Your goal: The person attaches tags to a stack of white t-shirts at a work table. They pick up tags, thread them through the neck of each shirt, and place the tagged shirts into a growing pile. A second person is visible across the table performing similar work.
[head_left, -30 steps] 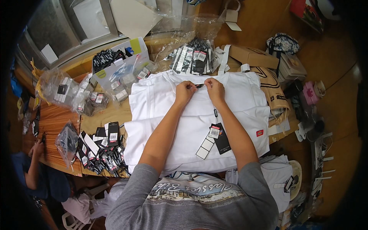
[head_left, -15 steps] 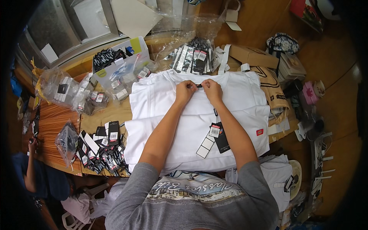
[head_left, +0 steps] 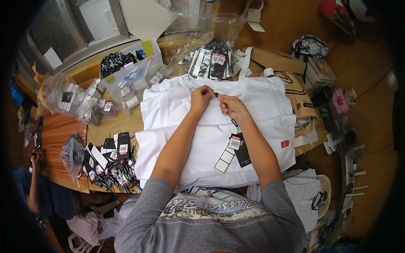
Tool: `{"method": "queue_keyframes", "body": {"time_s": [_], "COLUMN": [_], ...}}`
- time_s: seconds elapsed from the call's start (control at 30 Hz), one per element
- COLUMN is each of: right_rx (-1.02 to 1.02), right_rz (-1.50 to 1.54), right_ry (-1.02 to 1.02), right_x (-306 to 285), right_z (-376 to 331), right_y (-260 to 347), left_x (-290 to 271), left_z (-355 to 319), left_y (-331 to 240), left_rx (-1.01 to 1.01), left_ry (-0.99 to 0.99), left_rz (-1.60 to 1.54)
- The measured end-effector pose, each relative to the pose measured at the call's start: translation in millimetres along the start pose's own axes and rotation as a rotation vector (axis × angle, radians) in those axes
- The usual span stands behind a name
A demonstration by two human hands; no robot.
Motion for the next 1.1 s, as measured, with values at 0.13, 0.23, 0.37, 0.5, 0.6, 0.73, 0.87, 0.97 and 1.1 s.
{"method": "queue_keyframes", "body": {"time_s": [0.13, 0.23, 0.37, 0.5, 0.6, 0.73, 0.87, 0.97, 1.1], "right_rx": [-0.1, -0.174, -0.194, -0.108, -0.213, -0.256, -0.283, -0.369, -0.625], "right_rz": [-0.121, -0.19, -0.105, -0.328, -0.471, -0.43, -0.53, -0.611, -1.031], "right_ry": [-0.108, -0.145, -0.145, -0.167, -0.31, -0.354, -0.31, -0.344, -0.634], "right_x": [2.0, 8.9, 5.0, 2.0, -9.2, -23.7, -17.6, -15.6, -4.0], "right_z": [-5.7, -6.9, -1.1, 11.3, 8.7, 6.4, 11.7, 8.7, -20.9], "right_y": [5.4, 11.6, 11.5, 10.1, 21.3, 24.4, 22.7, 27.8, 46.3], "left_x": [2.8, 5.9, 15.1, 12.4, -8.6, 8.0, 14.3, 17.8, 5.2], "left_z": [-0.8, -0.5, -3.0, -2.9, -0.8, -10.7, -14.6, -22.4, -18.6], "left_y": [4.3, 7.4, 0.0, 2.0, 27.0, -7.2, -33.7, -51.4, -38.1], "left_rx": [-0.076, -0.076, -0.021, 0.002, -0.149, 0.165, 0.193, 0.4, 0.26], "left_ry": [0.046, 0.094, 0.195, 0.154, -0.093, 0.091, 0.075, 0.071, 0.029], "left_rz": [-0.001, -0.003, 0.039, -0.016, -0.202, 0.4, 0.427, 0.518, 0.441]}}
Point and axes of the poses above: each hand's wrist, its own z-axis towards the middle knuckle, its own x-axis out of the palm, y = z × x, the point moved 10 cm from there along z, towards the middle knuckle, and after that the axes turned 8 degrees about x, right-handed, at the moved point
